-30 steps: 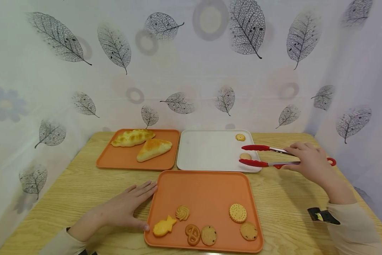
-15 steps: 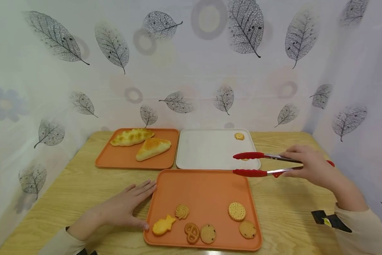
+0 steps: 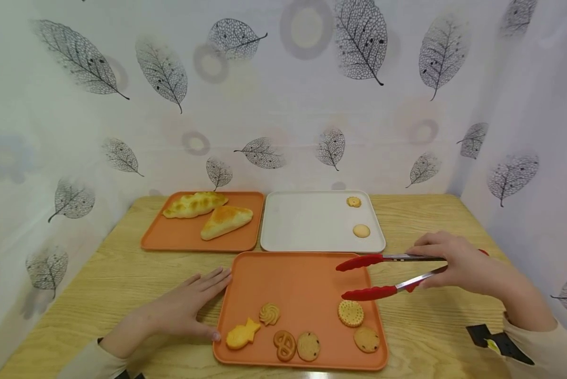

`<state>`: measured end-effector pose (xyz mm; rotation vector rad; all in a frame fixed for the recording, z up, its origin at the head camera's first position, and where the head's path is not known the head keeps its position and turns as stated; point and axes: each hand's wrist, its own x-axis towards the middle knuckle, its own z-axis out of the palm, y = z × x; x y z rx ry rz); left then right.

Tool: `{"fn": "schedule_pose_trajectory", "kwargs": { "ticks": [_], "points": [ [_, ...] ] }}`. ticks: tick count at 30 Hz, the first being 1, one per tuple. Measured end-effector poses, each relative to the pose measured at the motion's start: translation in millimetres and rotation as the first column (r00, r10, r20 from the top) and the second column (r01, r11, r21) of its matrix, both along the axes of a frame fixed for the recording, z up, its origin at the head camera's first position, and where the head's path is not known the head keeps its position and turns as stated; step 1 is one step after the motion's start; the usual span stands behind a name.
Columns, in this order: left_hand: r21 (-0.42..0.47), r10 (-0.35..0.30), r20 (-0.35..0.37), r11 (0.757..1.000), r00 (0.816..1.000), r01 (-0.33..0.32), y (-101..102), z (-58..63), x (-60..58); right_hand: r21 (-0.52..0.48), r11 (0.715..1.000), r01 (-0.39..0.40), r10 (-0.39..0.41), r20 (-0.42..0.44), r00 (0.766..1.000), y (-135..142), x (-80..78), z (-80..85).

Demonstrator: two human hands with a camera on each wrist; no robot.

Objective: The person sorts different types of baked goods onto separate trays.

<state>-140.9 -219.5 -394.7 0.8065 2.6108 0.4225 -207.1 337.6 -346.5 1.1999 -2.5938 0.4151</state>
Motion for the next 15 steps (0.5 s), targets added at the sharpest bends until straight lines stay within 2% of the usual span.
{"fn": "schedule_pose_trajectory", "kwargs": {
  "ticks": [9,13,15],
  "points": [
    [-0.001,0.001,-0.011,1.000,1.000,-0.001,-0.8,-1.6,-0.5,0.016,0.995,-0.097,0.095,0.085,0.992,-4.4,5.3,-1.4],
    [0.005,0.002,-0.003,1.000,1.000,-0.002,-0.8,-1.9,-0.7,0.059,0.993,-0.099,0.090,0.142,0.986,-5.7,7.0,-3.5],
    [0.009,0.002,0.003,1.000,1.000,-0.002,-0.5,-1.7,-0.3,0.082,0.994,-0.072,0.058,0.164,0.985,-6.4,8.8,-4.5]
  ]
}}
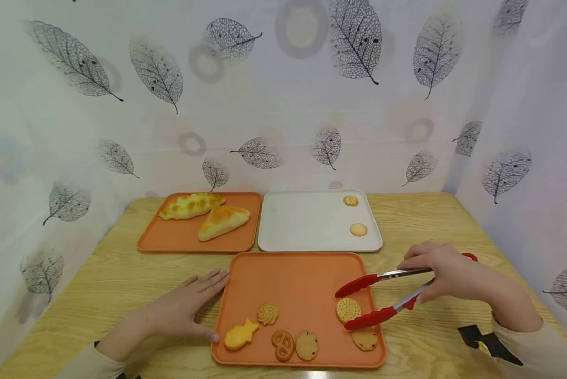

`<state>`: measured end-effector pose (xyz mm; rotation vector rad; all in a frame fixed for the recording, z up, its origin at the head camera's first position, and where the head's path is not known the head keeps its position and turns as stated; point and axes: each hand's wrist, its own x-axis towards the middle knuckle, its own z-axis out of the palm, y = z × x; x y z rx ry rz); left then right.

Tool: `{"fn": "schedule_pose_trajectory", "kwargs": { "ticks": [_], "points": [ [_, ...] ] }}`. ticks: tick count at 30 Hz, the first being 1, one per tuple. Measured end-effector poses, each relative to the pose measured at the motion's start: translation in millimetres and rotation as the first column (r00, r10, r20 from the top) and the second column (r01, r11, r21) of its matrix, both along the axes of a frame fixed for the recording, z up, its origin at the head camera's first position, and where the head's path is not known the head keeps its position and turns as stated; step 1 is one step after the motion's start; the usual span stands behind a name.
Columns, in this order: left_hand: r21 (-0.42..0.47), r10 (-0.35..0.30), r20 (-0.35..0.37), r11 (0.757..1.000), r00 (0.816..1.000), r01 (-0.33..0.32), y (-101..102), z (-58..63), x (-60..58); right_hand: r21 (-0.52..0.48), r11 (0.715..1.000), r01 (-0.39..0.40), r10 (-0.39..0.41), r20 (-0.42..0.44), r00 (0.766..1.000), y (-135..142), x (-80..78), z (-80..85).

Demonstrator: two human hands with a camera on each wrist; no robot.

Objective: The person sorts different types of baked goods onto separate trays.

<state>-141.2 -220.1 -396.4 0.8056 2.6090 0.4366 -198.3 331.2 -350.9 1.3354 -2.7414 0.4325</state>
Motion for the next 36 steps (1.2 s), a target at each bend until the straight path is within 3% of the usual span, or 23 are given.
{"fn": "schedule_pose_trajectory", "kwargs": {
  "ticks": [3,10,14,22,31,36],
  "points": [
    [0.004,-0.002,0.000,1.000,1.000,0.002,1.0,1.0,0.7,0.026,0.999,0.025,-0.025,-0.007,1.000,-1.5,0.8,-0.1],
    [0.012,-0.002,0.006,1.000,1.000,0.002,1.8,2.6,0.9,0.034,0.997,0.072,-0.065,-0.178,0.982,-11.6,-2.3,-3.7],
    [0.010,-0.001,0.003,1.000,1.000,0.001,1.4,1.5,0.2,0.035,0.993,0.114,-0.106,-0.175,0.979,-15.2,-2.7,-3.6],
    [0.000,-0.005,-0.014,1.000,1.000,0.005,0.8,0.0,-0.4,0.006,0.997,0.071,-0.069,-0.165,0.984,-9.1,-4.7,-2.5],
    [-0.005,-0.006,-0.014,1.000,1.000,0.006,1.0,0.8,-0.5,0.018,0.992,0.127,-0.123,-0.163,0.979,-6.3,-8.1,-5.9],
    [-0.008,-0.002,-0.007,1.000,1.000,0.002,1.0,0.1,-0.4,-0.008,0.993,0.115,-0.115,-0.198,0.974,-8.6,-9.0,-8.1]
  ]
}}
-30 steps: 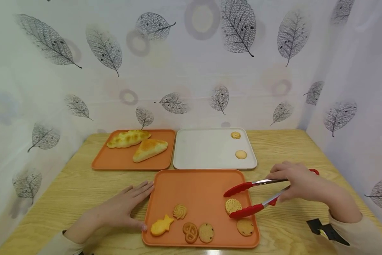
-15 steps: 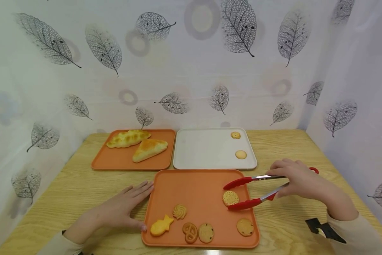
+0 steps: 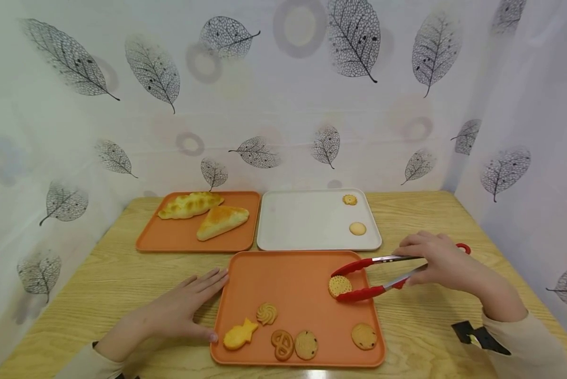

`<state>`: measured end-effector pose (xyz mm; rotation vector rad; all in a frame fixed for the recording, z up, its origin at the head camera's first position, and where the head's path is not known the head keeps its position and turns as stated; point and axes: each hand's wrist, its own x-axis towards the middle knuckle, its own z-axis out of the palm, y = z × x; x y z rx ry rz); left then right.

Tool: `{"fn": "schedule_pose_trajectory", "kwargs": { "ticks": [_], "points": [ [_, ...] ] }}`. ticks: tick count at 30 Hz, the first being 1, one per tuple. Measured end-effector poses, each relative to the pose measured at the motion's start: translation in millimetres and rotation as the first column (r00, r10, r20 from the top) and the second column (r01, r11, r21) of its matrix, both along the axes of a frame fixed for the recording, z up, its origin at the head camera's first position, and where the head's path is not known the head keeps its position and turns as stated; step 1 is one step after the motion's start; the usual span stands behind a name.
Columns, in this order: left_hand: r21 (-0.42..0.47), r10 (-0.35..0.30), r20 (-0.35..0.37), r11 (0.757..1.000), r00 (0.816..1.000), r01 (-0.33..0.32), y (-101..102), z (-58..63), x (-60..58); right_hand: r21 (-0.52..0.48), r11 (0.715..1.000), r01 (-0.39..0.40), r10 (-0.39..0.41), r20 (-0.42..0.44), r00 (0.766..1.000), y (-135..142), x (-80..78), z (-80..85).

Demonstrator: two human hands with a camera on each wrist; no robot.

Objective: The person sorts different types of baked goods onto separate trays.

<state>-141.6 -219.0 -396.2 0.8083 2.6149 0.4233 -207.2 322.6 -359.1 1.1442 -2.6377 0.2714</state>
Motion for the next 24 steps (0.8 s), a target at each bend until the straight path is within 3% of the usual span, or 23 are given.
{"fn": "schedule_pose_trajectory", "kwargs": {
  "ticks": [13,24],
  "points": [
    [0.006,0.003,0.007,1.000,1.000,-0.003,0.4,0.3,-0.9,-0.110,0.994,0.009,-0.028,-0.171,0.985,-11.5,-2.7,6.4],
    [-0.004,0.004,-0.007,1.000,1.000,-0.004,-0.3,-0.8,-0.3,-0.162,0.986,0.048,-0.101,-0.334,0.937,-25.6,-7.0,8.9]
  ]
}}
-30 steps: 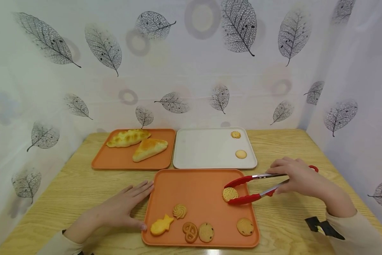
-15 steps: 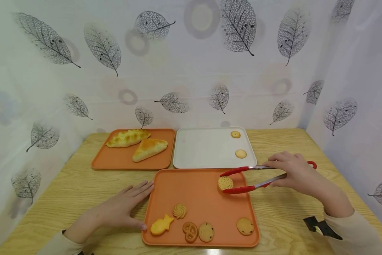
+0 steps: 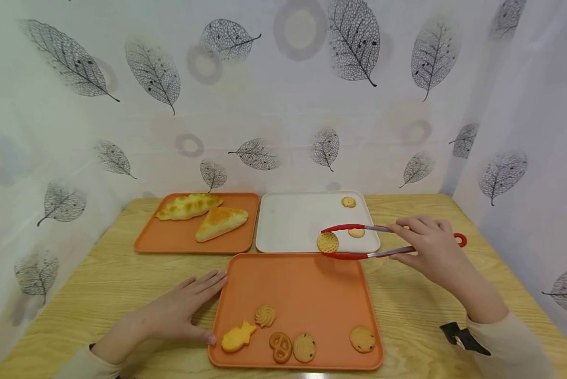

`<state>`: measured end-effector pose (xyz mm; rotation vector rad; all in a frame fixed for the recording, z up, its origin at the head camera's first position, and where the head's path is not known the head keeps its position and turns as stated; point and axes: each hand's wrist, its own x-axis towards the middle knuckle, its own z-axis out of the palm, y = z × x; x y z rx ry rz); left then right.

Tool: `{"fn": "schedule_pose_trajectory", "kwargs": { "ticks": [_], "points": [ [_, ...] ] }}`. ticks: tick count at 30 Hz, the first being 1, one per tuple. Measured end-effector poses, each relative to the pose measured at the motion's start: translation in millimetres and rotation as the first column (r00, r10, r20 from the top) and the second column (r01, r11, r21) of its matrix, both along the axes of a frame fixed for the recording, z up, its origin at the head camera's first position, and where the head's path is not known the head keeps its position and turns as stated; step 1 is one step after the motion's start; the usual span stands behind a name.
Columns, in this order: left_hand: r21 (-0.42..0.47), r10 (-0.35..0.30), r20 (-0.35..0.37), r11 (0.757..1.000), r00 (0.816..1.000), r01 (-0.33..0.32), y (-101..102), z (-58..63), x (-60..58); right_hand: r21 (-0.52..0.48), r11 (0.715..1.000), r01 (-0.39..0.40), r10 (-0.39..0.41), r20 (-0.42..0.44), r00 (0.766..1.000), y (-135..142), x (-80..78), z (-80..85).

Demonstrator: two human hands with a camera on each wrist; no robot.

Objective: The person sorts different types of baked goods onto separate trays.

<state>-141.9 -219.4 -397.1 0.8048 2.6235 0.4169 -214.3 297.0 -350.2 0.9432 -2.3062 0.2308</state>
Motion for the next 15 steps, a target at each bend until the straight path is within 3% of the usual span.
{"fn": "schedule_pose_trajectory", "kwargs": {
  "ticks": [7,15],
  "points": [
    [-0.006,-0.003,0.000,1.000,1.000,0.003,-1.2,4.2,-0.1,0.007,0.998,0.059,-0.058,-0.066,0.996,-5.8,-15.4,-1.8],
    [0.006,-0.007,0.001,1.000,1.000,0.007,-0.2,2.3,1.7,-0.002,0.996,0.085,-0.085,-0.044,0.995,-9.1,-39.1,-7.9]
  ]
}}
